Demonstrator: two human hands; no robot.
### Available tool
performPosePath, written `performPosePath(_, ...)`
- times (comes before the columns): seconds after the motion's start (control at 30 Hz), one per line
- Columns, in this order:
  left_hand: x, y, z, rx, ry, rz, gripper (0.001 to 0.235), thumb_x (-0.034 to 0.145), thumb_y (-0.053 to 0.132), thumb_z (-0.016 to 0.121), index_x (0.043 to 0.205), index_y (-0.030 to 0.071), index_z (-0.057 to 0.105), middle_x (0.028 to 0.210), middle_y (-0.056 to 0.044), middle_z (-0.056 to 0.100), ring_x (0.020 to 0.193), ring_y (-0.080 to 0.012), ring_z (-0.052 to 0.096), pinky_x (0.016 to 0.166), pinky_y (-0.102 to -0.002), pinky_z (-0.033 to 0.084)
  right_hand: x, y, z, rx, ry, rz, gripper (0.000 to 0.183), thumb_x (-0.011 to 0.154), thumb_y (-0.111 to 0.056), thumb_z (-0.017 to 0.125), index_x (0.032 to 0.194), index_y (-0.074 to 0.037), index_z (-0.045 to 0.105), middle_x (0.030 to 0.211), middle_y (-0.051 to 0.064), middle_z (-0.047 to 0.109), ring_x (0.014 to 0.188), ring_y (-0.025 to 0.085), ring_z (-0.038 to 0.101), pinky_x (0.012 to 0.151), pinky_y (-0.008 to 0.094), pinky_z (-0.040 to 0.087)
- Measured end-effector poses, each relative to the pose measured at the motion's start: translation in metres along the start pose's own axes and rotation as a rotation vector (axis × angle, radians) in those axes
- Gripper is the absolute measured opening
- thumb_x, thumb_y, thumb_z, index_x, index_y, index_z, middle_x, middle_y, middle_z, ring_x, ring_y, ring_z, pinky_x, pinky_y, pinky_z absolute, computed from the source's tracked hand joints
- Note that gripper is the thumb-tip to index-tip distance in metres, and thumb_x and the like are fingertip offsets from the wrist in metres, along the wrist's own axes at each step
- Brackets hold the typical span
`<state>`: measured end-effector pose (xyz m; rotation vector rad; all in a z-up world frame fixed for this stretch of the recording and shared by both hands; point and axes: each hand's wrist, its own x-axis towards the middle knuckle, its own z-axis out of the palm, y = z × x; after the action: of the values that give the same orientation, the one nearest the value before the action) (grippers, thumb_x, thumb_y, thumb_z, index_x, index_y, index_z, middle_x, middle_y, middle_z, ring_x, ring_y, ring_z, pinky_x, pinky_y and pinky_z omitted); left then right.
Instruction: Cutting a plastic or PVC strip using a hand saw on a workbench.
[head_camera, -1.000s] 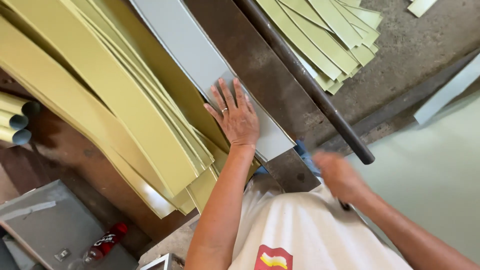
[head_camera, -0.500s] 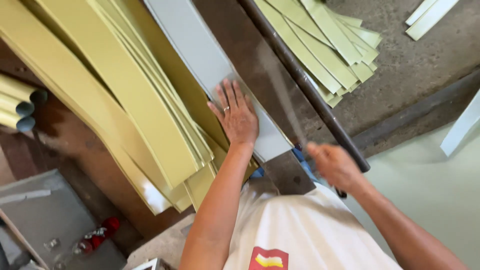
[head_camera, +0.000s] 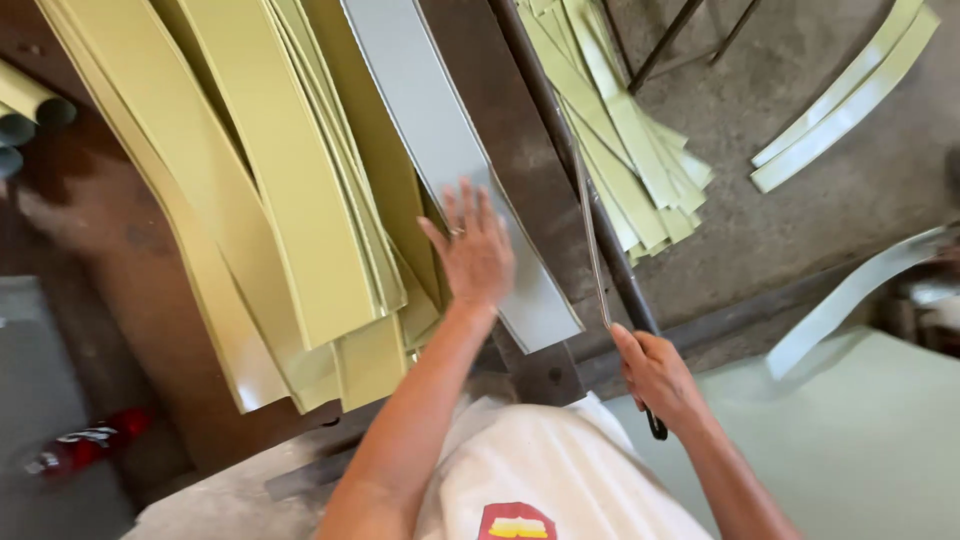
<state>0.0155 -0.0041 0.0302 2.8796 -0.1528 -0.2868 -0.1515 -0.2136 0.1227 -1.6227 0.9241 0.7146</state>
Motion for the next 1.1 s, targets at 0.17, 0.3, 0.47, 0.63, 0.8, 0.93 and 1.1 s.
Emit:
performPosePath(0.17,0.075,-0.024,0.011,-0.065,0.206,-0.048,0.055,0.109,0.032,0.039,0.161,0.014,0.033,0.17,-0.009,0.02,0.158,-0.0317,0.009,0.124,-0.066,0.003,0.008,-0.005,-0.017,0.089,0.023,-0.053,0.049,0.101,-0.047,0.054,0.072,-0.009,0.046,0.054,0.0,0.04,0.043,0.011,0.036,0.039,0.032,0.033)
performPosePath(0.3,0.071,-0.022,0.006,-0.02,0.221,0.044,0.056,0.11,0.029,0.042,0.163,0.013,0.035,0.172,-0.011,0.021,0.159,-0.0317,0.012,0.127,-0.064,0.006,0.016,-0.023,-0.028,0.2,0.012,-0.17,0.051,0.106,-0.044,0.051,0.071,-0.007,0.045,0.053,-0.001,0.041,0.042,0.011,0.038,0.039,0.03,0.034)
performPosePath(0.47,0.057,-0.018,0.015,-0.022,0.176,0.042,0.057,0.108,0.03,0.044,0.161,0.011,0.036,0.171,-0.01,0.022,0.159,-0.0315,0.014,0.126,-0.064,0.005,0.023,-0.049,-0.02,0.448,0.103,-0.175,0.048,0.108,-0.043,0.045,0.072,-0.011,0.045,0.052,-0.003,0.038,0.04,0.01,0.035,0.035,0.03,0.03)
performPosePath(0.63,0.063,-0.015,0.009,0.025,0.1,0.056,0.058,0.107,0.03,0.045,0.161,0.009,0.036,0.171,-0.012,0.019,0.159,-0.0319,0.012,0.125,-0.065,0.004,0.038,-0.019,0.01,-0.316,-0.246,0.02,0.037,0.1,-0.042,0.05,0.078,-0.017,0.065,0.055,-0.004,0.044,0.046,0.009,0.04,0.039,0.032,0.035)
performPosePath(0.8,0.057,-0.022,0.005,0.0,0.13,0.042,0.057,0.109,0.029,0.044,0.162,0.011,0.034,0.172,-0.011,0.017,0.16,-0.0303,0.009,0.126,-0.065,0.003,0.047,-0.033,-0.023,0.475,0.022,-0.178,0.049,0.108,-0.048,0.047,0.072,-0.014,0.043,0.054,-0.003,0.037,0.04,0.011,0.037,0.034,0.032,0.031)
performPosePath(0.93,0.06,-0.019,0.009,0.017,0.123,0.057,0.057,0.109,0.029,0.043,0.162,0.011,0.033,0.172,-0.009,0.017,0.16,-0.0298,0.009,0.126,-0.065,0.002,0.054,-0.011,0.016,0.282,0.052,-0.152,0.052,0.099,-0.051,0.041,0.067,-0.012,0.05,0.05,0.001,0.05,0.038,0.012,0.045,0.032,0.032,0.037)
performPosePath(1.1,0.058,-0.025,0.016,0.024,0.171,0.071,0.057,0.109,0.028,0.044,0.163,0.011,0.035,0.173,-0.01,0.018,0.16,-0.0298,0.012,0.127,-0.065,0.005,0.058,-0.034,-0.011,0.253,-0.021,-0.097,0.056,0.105,-0.051,0.045,0.066,-0.011,0.046,0.05,0.003,0.044,0.038,0.013,0.04,0.035,0.034,0.03)
